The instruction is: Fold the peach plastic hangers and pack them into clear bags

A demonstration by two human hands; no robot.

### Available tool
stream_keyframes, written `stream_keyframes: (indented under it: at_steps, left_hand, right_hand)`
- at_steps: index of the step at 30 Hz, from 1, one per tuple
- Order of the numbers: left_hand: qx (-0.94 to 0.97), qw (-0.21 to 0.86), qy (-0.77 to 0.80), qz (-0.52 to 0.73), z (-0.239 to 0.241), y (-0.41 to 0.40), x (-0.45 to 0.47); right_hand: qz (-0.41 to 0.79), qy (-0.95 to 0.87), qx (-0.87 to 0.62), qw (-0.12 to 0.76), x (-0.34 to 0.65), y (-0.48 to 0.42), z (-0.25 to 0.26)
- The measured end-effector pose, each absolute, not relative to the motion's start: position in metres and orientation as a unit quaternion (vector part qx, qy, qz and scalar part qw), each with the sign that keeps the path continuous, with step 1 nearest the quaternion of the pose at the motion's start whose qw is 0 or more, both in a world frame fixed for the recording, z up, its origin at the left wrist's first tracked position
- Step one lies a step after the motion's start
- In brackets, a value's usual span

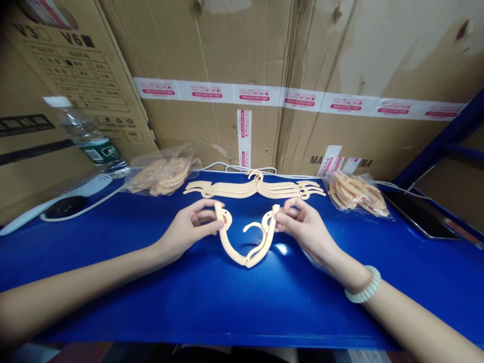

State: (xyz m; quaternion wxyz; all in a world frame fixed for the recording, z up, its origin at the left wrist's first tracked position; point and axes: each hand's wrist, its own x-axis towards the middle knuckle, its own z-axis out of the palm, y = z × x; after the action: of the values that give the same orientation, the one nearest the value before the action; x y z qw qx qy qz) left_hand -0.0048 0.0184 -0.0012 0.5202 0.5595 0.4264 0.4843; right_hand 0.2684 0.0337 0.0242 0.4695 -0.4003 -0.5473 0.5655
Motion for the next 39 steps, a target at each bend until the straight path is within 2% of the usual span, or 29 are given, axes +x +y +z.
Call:
stream_keyframes:
  at_steps: [7, 11, 17, 23, 28, 31, 33, 39]
  left_hand:
    - [0.569, 0.539, 0.405, 0.471, -0.003, 0.017, -0.001]
    - [0.573, 0.52, 0.408, 0.485, -0.005, 0.018, -0.001]
    - [0.571, 0.501, 0.37, 0.534, -0.009, 0.015, -0.001]
    - [0.663, 0.527, 0.305, 0.435, -0.009, 0.007, 0.0]
    - [0.646, 0.547, 0.314, 0.43, -0.007, 0.007, 0.0]
    - [0.66, 0.554, 0.306, 0.405, -0.008, 0.007, 0.0]
    - [0.693, 0.526, 0.3, 0.392, -0.009, 0.006, -0.001]
    - [0.836, 0.292, 0.316, 0.342, -0.007, 0.004, -0.003]
  right_hand:
    - [0.507, -0.755, -0.305, 0.283, 0.258, 0.019, 0.027]
    - [0.479, -0.801, -0.273, 0.232, 0.256, 0.015, 0.03]
    - [0.442, -0.812, -0.302, 0.232, 0.256, 0.017, 0.029]
    - [0.421, -0.821, -0.302, 0.24, 0.26, 0.019, 0.029]
    - [0.425, -0.806, -0.308, 0.275, 0.262, 0.019, 0.029]
    - [0.429, -0.813, -0.301, 0.254, 0.262, 0.018, 0.028]
    - [0.405, -0.836, -0.291, 0.23, 0.263, 0.017, 0.026]
    - [0.242, -0.906, -0.279, 0.207, 0.263, 0.02, 0.018]
